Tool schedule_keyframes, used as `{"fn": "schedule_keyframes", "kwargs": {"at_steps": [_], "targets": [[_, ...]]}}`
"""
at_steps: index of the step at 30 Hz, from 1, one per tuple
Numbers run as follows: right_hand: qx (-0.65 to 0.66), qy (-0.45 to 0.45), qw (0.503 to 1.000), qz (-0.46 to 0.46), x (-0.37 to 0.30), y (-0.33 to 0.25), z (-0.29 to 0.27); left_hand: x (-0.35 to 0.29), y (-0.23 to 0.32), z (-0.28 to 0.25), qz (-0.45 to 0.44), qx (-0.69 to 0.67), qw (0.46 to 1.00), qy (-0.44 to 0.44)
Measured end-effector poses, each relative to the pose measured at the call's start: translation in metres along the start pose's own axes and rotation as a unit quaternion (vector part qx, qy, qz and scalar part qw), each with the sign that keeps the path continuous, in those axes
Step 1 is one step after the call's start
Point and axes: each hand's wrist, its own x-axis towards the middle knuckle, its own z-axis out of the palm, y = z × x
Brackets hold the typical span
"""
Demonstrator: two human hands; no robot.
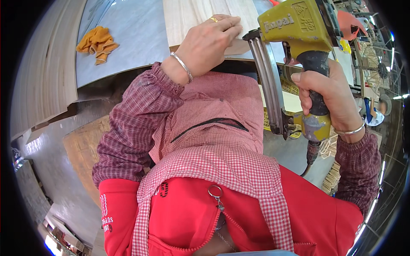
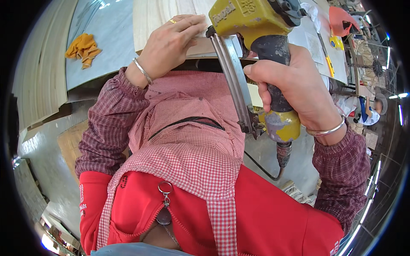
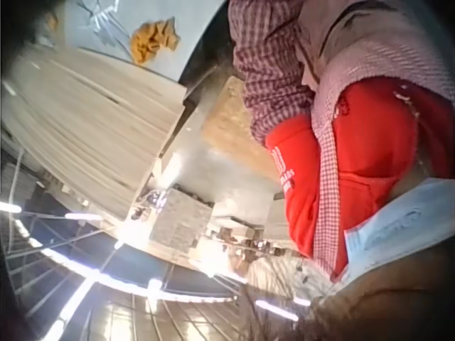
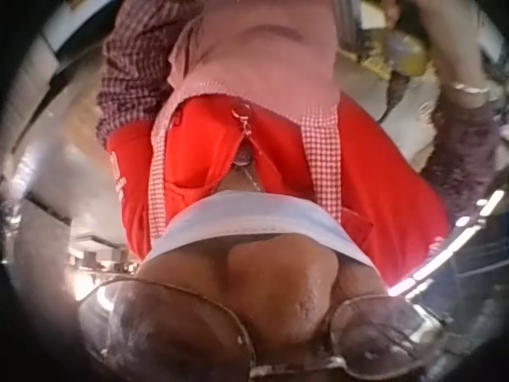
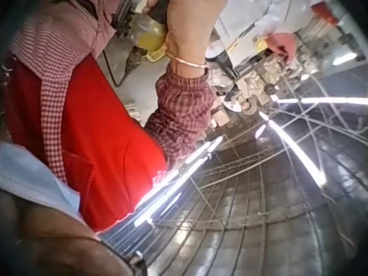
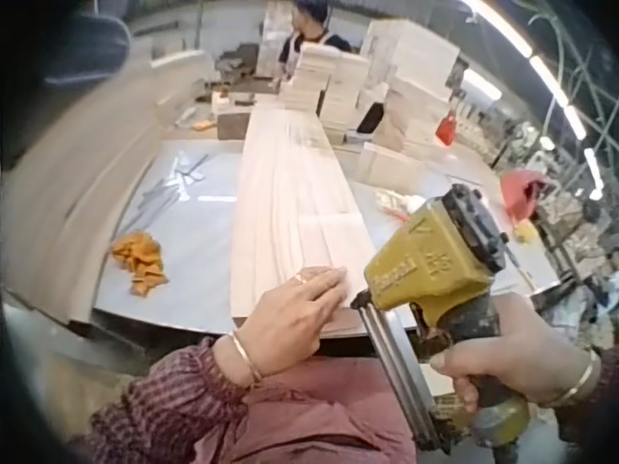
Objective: The person is applying glue to wooden panels and then using a pneumatic stapler to join them into a box structure.
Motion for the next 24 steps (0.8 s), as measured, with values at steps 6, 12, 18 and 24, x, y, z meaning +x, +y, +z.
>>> {"fn": "schedule_keyframes", "kwargs": {"at_steps": [6, 12, 18, 24], "targets": [[-0.007, 0.01, 1.0, -0.001, 0.001, -0.003, 0.009, -0.004, 0.0, 0.004, -0.002, 0.005, 1.0, 0.025], [-0.003, -0.001, 1.0, 0.01, 0.005, -0.003, 0.008, -0.002, 0.001, 0.01, 0.015, 0.005, 0.998, 0.061], [-0.029, 0.001, 1.0, 0.012, 0.004, -0.005, 0.005, 0.001, 0.002, 0.014, 0.038, 0.002, 0.994, 0.099], [-0.054, -0.013, 0.998, 0.022, 0.005, -0.007, 0.005, -0.003, 0.008, 0.003, 0.031, 0.053, 0.998, 0.034]]}}
